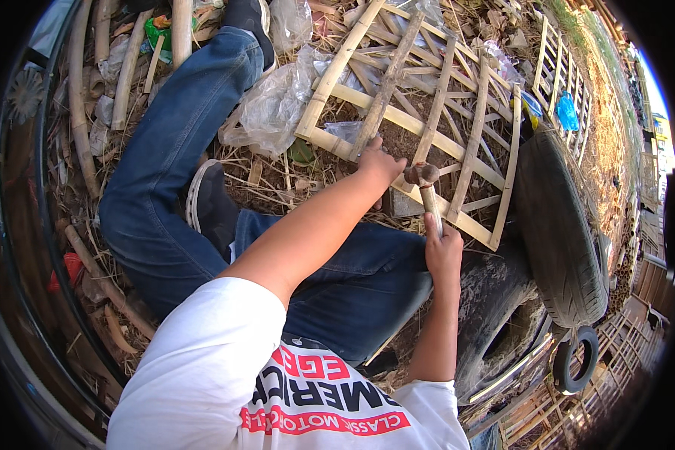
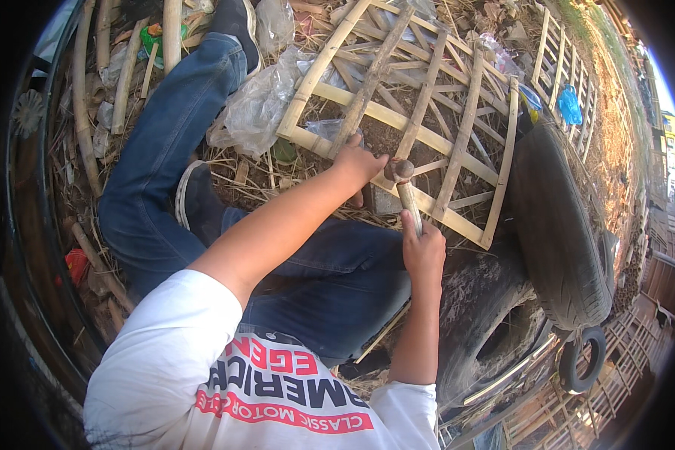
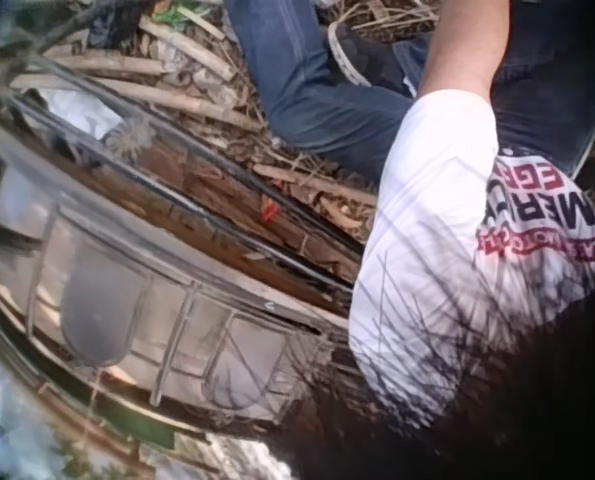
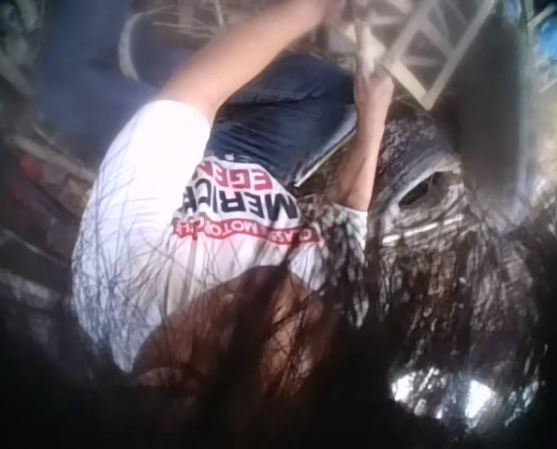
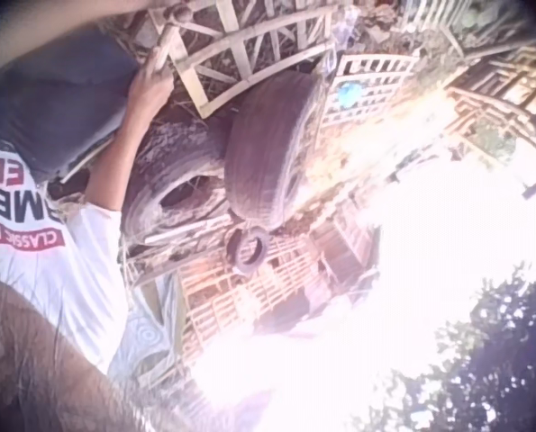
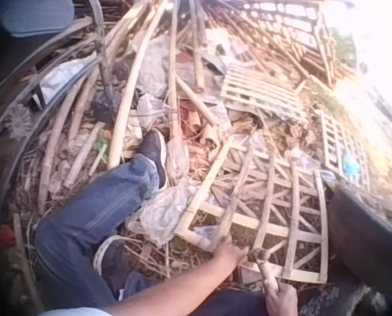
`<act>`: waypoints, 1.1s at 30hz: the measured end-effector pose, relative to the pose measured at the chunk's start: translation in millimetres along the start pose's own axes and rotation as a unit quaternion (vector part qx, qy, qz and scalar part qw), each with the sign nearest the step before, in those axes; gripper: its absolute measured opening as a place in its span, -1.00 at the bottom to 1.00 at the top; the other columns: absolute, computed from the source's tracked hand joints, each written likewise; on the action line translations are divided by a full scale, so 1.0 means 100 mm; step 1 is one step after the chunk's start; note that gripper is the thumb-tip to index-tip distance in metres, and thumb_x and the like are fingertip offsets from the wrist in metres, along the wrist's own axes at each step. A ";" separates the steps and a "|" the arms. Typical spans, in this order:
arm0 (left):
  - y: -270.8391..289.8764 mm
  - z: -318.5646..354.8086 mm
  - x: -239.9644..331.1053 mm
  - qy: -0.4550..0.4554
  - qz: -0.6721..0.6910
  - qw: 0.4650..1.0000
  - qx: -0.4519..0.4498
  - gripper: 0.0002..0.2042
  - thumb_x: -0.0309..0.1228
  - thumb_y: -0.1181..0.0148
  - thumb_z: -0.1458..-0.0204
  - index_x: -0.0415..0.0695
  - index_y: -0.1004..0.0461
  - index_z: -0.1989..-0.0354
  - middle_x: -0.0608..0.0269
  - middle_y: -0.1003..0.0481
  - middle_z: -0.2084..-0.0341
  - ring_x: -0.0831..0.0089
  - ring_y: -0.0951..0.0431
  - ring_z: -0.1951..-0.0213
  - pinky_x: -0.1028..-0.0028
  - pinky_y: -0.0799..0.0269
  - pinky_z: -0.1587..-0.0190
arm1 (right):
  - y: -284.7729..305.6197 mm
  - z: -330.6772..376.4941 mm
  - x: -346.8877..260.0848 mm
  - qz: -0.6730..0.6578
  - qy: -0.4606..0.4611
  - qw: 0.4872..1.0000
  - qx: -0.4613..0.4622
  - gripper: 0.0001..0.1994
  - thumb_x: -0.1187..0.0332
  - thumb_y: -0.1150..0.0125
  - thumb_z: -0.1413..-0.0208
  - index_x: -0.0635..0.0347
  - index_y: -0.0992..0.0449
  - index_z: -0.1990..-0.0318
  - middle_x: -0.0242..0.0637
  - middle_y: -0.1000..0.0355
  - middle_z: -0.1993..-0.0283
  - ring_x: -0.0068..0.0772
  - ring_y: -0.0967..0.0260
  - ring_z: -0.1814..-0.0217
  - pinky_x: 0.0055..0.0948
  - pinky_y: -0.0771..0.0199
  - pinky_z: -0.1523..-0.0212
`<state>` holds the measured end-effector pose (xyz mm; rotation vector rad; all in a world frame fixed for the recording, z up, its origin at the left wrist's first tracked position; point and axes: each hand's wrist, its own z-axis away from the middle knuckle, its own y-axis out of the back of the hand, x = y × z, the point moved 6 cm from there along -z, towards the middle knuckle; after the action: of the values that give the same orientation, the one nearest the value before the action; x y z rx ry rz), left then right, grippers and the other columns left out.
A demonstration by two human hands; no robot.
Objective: The person cuts a bamboo strip with a blade, positions it onto a lattice frame, and secures it by driving a small nail with a hammer.
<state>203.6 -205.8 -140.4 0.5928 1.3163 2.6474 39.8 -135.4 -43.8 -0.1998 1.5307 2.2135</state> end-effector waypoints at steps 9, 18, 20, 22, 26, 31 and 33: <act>-0.09 -0.08 -0.04 -0.001 0.016 1.000 0.027 0.15 -0.14 -0.62 0.47 0.09 -0.08 -0.43 0.14 -0.57 0.01 0.13 -0.47 -0.17 0.14 0.20 -0.42 | -0.01 0.05 -0.04 0.034 0.007 0.999 -0.001 -0.43 -0.18 -0.11 -0.18 0.29 -0.60 0.27 0.16 -0.50 0.39 0.26 -0.48 0.24 -0.05 -0.46 0.20; 0.04 0.04 0.01 0.006 -0.004 1.000 0.000 -0.33 -0.43 -0.13 -0.11 0.18 -0.09 -0.42 0.17 -0.53 -0.08 0.20 -0.47 -0.19 0.19 0.31 -0.45 | 0.00 0.02 0.02 0.015 0.000 1.000 -0.004 -0.41 -0.19 -0.11 -0.18 0.32 -0.60 0.30 0.17 -0.49 0.41 0.26 -0.48 0.25 -0.05 -0.45 0.21; 0.04 0.04 0.01 0.006 -0.010 1.000 0.002 -0.34 -0.43 -0.10 -0.12 0.18 -0.08 -0.43 0.18 -0.53 -0.08 0.20 -0.47 -0.19 0.18 0.31 -0.45 | -0.01 0.02 0.01 0.024 0.001 1.000 -0.003 -0.41 -0.19 -0.11 -0.18 0.31 -0.60 0.29 0.18 -0.49 0.40 0.27 -0.48 0.24 -0.05 -0.45 0.20; 0.01 0.03 0.00 0.000 -0.019 1.000 0.005 -0.37 -0.43 -0.05 -0.15 0.17 -0.08 -0.43 0.18 -0.53 -0.08 0.20 -0.47 -0.19 0.18 0.31 -0.45 | 0.00 0.02 0.00 0.006 0.002 1.000 -0.004 -0.41 -0.19 -0.10 -0.18 0.32 -0.59 0.29 0.18 -0.49 0.39 0.28 -0.47 0.23 -0.05 -0.45 0.20; -0.01 0.02 -0.03 -0.001 -0.009 1.000 -0.003 -0.34 -0.38 -0.15 -0.09 0.15 -0.11 -0.41 0.18 -0.55 -0.05 0.20 -0.48 -0.18 0.17 0.31 -0.45 | 0.00 0.09 -0.06 0.026 0.009 0.999 0.026 -0.40 -0.19 -0.08 -0.19 0.32 -0.60 0.27 0.18 -0.49 0.39 0.32 -0.45 0.21 -0.03 -0.44 0.18; 0.12 0.11 0.04 -0.015 -0.010 1.000 0.003 -0.40 -0.33 -0.19 -0.07 0.12 -0.21 -0.33 0.11 -0.58 0.02 0.12 -0.50 -0.14 0.13 0.26 -0.45 | 0.28 0.26 -0.08 -0.121 0.076 0.987 0.072 -0.49 -0.02 -0.16 -0.24 0.41 -0.53 0.37 -0.20 -0.26 0.66 -0.48 -0.15 0.55 -0.33 -0.31 0.45; 0.07 0.08 0.02 -0.032 -0.017 0.999 0.004 -0.40 -0.31 -0.18 -0.10 0.10 -0.19 -0.35 0.09 -0.57 0.01 0.13 -0.51 -0.13 0.11 0.23 -0.45 | 0.34 0.26 -0.13 -0.123 0.088 0.986 0.065 -0.49 -0.02 -0.16 -0.23 0.40 -0.53 0.36 -0.18 -0.26 0.68 -0.44 -0.14 0.57 -0.33 -0.31 0.46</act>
<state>205.4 -203.7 -129.9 0.6445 1.3091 2.5746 39.6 -125.2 -0.1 -0.5266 1.6380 1.9397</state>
